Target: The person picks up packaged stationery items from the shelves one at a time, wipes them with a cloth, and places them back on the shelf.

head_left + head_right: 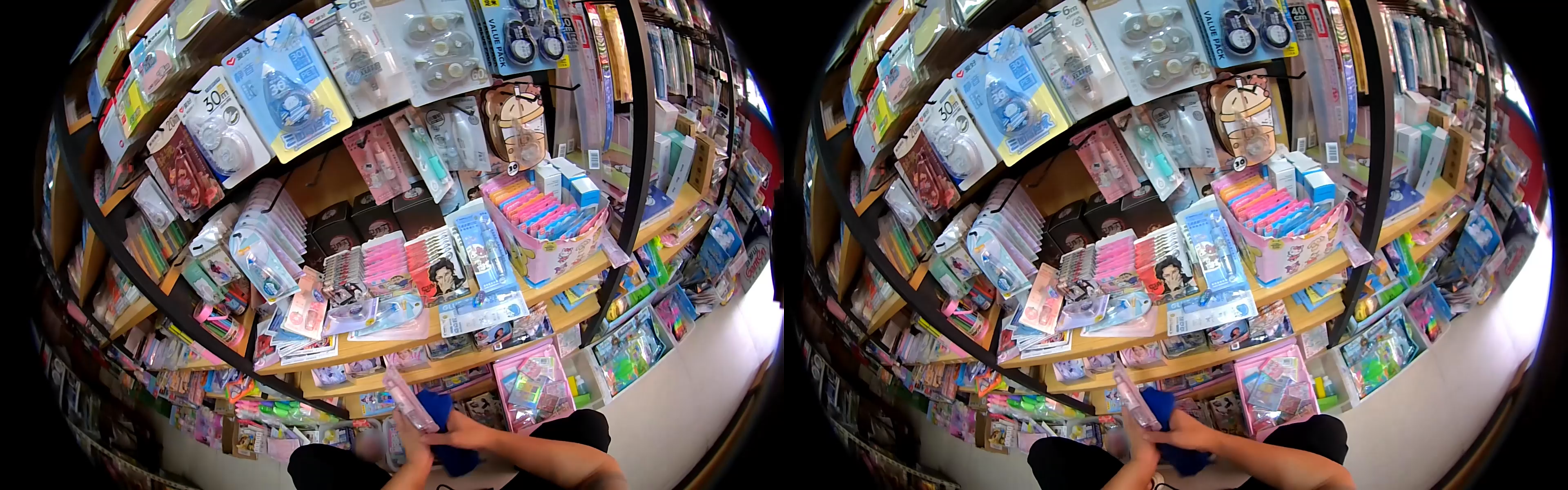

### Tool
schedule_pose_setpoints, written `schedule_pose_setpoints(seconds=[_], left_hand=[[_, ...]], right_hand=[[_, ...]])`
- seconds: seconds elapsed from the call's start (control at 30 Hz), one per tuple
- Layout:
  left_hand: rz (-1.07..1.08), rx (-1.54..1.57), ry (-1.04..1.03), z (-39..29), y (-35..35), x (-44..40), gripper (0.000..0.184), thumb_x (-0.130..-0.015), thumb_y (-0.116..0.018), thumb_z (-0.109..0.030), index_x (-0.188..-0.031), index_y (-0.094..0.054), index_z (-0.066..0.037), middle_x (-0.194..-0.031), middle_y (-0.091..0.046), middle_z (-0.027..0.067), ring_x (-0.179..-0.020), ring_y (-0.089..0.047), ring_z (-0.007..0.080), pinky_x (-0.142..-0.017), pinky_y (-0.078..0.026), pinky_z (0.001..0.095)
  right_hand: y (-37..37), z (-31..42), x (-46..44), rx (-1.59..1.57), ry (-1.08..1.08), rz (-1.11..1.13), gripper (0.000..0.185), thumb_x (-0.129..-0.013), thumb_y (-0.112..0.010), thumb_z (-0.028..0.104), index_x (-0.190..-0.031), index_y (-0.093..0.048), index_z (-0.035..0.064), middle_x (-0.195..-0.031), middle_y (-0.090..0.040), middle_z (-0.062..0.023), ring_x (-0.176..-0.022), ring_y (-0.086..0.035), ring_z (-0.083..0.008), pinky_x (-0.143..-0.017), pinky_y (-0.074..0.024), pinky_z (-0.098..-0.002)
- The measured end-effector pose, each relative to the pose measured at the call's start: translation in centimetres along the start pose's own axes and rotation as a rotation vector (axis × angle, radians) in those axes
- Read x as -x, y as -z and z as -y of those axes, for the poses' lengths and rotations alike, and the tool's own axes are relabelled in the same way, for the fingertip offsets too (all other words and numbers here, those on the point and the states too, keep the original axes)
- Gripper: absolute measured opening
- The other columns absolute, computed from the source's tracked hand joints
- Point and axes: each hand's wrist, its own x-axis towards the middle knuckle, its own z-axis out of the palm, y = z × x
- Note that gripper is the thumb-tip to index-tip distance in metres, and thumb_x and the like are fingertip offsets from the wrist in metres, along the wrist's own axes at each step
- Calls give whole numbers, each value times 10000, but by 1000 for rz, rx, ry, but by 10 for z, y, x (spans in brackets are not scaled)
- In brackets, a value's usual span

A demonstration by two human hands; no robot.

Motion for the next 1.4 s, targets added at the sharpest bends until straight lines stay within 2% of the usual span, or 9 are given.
schedule_pose_setpoints(seconds=[0.07, 0.17, 0.27, 0.4, 0.7, 1.0, 1.1, 1.2, 1.4], left_hand=[[-55, -168, -74, 1, 9, -8, 286, -942, -399, -234, -1162, -440, -57, -983, -524, 53, -852, -518, 123, -732, -434, 268], [-15, -264, -236, -17, -4, -14, 269, -943, -392, -219, -1120, -478, -35, -978, -533, 48, -849, -508, 113, -731, -423, 263], [22, -557, -436, -58, -35, -15, 242, -909, -411, -153, -1092, -484, -12, -951, -527, 52, -809, -484, 105, -713, -407, 255], [252, -445, -406, -84, -80, -41, 240, -853, -401, -60, -1069, -468, 21, -945, -538, 75, -834, -489, 124, -748, -406, 272], [491, -530, -471, -77, -206, -117, 190, -759, -551, -40, -921, -499, 45, -839, -600, 121, -749, -583, 175, -667, -444, 310], [379, -1273, -803, -81, -238, -129, 343, -713, -637, -169, -951, -534, 57, -892, -578, 188, -833, -572, 313, -728, -455, 372], [295, -1210, -1098, -78, -231, -127, 377, -690, -675, -202, -950, -535, 33, -767, -547, 98, -642, -529, 241, -610, -433, 364], [336, -1224, -831, -97, -227, -107, 363, -717, -640, -181, -974, -511, 40, -890, -531, 154, -827, -547, 296, -725, -443, 369], [331, -917, -1006, -129, -220, -130, 285, -739, -641, -108, -954, -486, -5, -776, -487, 64, -648, -475, 154, -594, -418, 297]], right_hand=[[-3, 1, -1, 221, 100, -55, 411, -817, -612, 262, -1110, -528, -14, -938, -630, -140, -794, -606, -243, -726, -467, -336], [2, 56, 6, 293, -246, -94, 420, -789, -657, 314, -1070, -573, 13, -897, -638, -125, -827, -596, -175, -783, -459, -303], [4, 9, -3, 272, -213, -239, 436, -771, -671, 363, -1013, -601, 6, -866, -648, -120, -788, -611, -183, -736, -478, -310], [8, 6, -5, 159, -110, -283, 520, -769, -634, 469, -960, -602, -14, -800, -637, -168, -732, -616, -245, -686, -474, -344], [55, 38, -12, -184, 1, -548, 341, -807, -660, 252, -1030, -592, 2, -916, -630, -58, -817, -575, -109, -739, -472, -269], [101, 63, -16, -431, 152, -746, 280, -806, -656, 162, -1036, -555, 41, -966, -590, -24, -885, -548, -120, -784, -447, -286], [103, 64, -17, -441, 168, -729, 282, -803, -658, 156, -1038, -552, 42, -957, -589, -22, -885, -545, -120, -784, -446, -287], [102, 66, -16, -441, 186, -732, 285, -801, -657, 145, -1043, -549, 41, -959, -588, -25, -886, -545, -121, -786, -445, -287], [98, 60, -16, -461, 176, -758, 311, -792, -665, 141, -1058, -545, 30, -969, -594, -36, -886, -556, -134, -785, -449, -289]])
